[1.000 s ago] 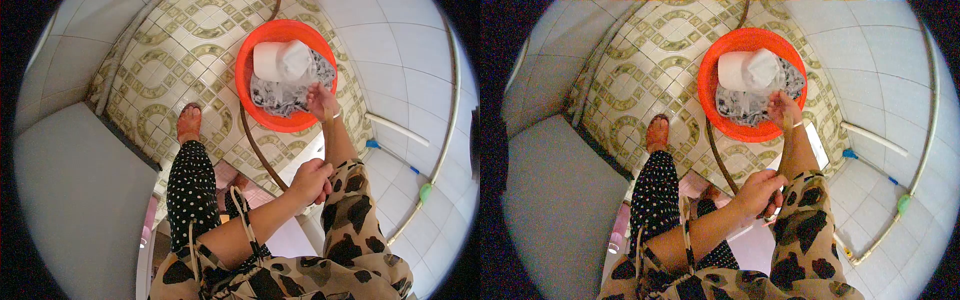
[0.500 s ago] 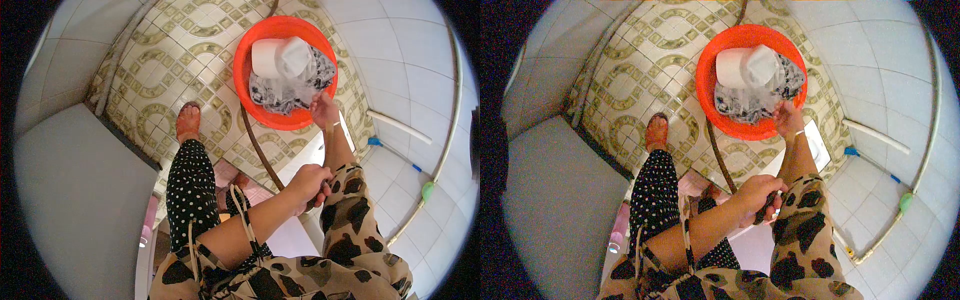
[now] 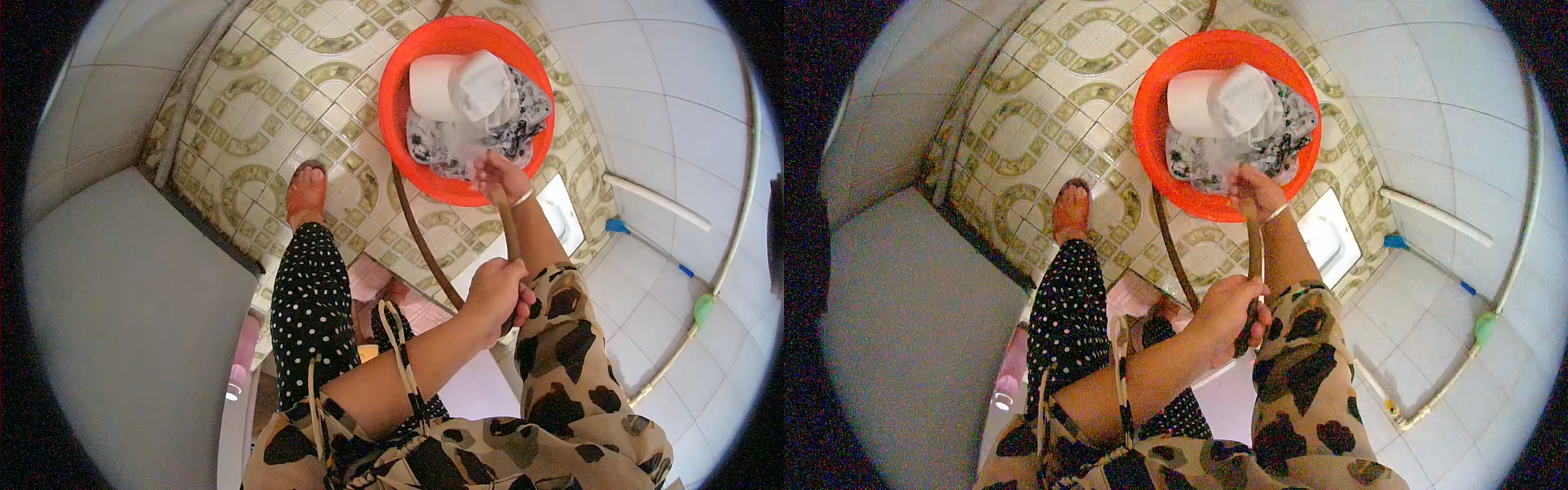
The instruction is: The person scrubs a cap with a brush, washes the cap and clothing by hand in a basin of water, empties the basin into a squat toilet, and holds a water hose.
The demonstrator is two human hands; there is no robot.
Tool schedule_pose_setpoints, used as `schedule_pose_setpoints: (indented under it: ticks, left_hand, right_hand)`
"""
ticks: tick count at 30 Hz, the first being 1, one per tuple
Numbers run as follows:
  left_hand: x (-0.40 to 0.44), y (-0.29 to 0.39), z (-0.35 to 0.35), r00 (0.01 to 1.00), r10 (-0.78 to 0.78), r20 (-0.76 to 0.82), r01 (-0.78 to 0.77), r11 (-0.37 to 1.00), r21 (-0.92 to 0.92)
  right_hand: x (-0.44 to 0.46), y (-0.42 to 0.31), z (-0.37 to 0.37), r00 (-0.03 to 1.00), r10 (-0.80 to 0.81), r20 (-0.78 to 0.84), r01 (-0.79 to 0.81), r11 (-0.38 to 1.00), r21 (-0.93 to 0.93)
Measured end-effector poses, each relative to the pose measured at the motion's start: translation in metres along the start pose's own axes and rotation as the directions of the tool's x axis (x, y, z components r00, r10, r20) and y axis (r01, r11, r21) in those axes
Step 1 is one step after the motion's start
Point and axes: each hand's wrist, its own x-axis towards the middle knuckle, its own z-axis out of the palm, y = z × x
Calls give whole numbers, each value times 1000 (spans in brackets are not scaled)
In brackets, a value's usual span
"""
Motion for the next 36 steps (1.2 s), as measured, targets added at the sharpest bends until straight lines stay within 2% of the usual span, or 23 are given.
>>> schedule_pose_setpoints:
  ticks: [4,6,12,16,18,20,30,36]
  left_hand:
    - [5,-3,-3,1000,-21,-11,20,999,-31]
    - [6,-5,-4,999,-36,-16,35,998,-48]
    - [4,-3,-5,1000,0,14,0,999,-50]
    - [-4,2,-3,993,-18,115,25,998,-56]
    - [-7,3,-4,987,-19,158,31,997,-75]
    - [-6,2,-5,972,-38,232,66,991,-116]
    - [-12,8,-5,978,-8,207,34,992,-121]
    - [-13,9,-5,982,33,185,-16,995,-96]
  right_hand:
    - [9,5,1,999,-27,-32,25,998,-53]
    - [8,5,3,999,-5,54,6,1000,-10]
    - [7,8,1,1000,-16,13,16,1000,-13]
    - [10,7,-6,998,-23,52,17,992,124]
    - [10,5,-5,995,-98,-30,102,981,163]
    - [11,2,-2,993,-110,-45,116,981,156]
    - [13,-11,29,981,-119,-151,124,992,18]
    - [15,-12,31,989,-109,-99,115,992,55]
